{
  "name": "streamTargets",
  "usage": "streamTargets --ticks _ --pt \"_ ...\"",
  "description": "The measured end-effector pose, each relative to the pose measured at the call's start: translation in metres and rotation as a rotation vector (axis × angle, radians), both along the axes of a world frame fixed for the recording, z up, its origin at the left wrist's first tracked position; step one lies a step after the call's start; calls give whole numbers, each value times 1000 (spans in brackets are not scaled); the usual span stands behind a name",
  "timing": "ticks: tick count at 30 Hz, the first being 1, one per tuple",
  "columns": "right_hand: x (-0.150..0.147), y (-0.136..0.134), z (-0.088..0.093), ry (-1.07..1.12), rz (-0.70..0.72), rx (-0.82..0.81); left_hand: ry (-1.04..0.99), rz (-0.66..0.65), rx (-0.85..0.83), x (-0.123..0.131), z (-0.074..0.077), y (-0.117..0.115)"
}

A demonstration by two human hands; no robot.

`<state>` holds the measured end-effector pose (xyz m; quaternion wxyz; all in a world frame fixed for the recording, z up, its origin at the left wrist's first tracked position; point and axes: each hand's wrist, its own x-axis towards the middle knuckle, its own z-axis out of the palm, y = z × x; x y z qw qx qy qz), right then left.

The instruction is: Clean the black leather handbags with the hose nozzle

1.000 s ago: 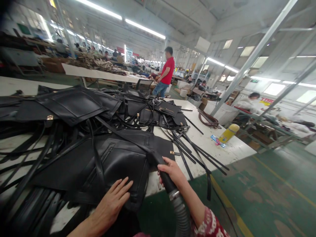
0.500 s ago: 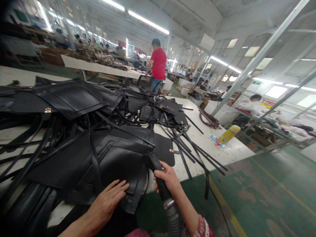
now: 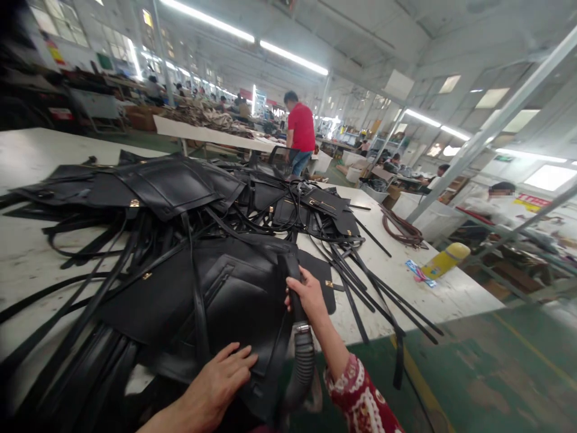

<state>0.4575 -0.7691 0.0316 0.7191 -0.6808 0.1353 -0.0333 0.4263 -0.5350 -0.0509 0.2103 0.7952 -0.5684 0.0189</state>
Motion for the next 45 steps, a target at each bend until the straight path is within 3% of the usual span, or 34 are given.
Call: streamTargets --ticks 3,5,7,10,14,17,20,24,27,30,38,41,45 --pt "-6 18 23 25 145 -9 31 -16 214 -8 16 -4" --pt "-9 32 32 80 271 -7 26 141 321 -5 22 -5" --pt "-7 47 35 153 411 -10 15 296 393 0 21 -2" --pt "11 68 29 242 540 -43 24 314 414 8 11 4" --pt "53 88 19 206 461 -105 45 312 337 8 -1 10" --pt "66 95 18 129 338 -162 44 322 298 7 -5 13" --pt "42 95 18 118 310 -179 73 296 297 5 -6 16" --pt "-8 89 13 225 460 -121 123 285 267 2 -5 15" --pt "-15 91 13 257 469 -45 136 308 246 -1 -3 13" --pt "10 99 16 247 453 -20 161 301 254 -1 -1 13" --pt "114 130 8 143 350 -114 134 294 208 -4 2 17" --pt "111 128 10 91 298 -139 48 323 155 0 0 40" --pt "61 110 16 93 353 -141 -112 595 19 4 -11 105"
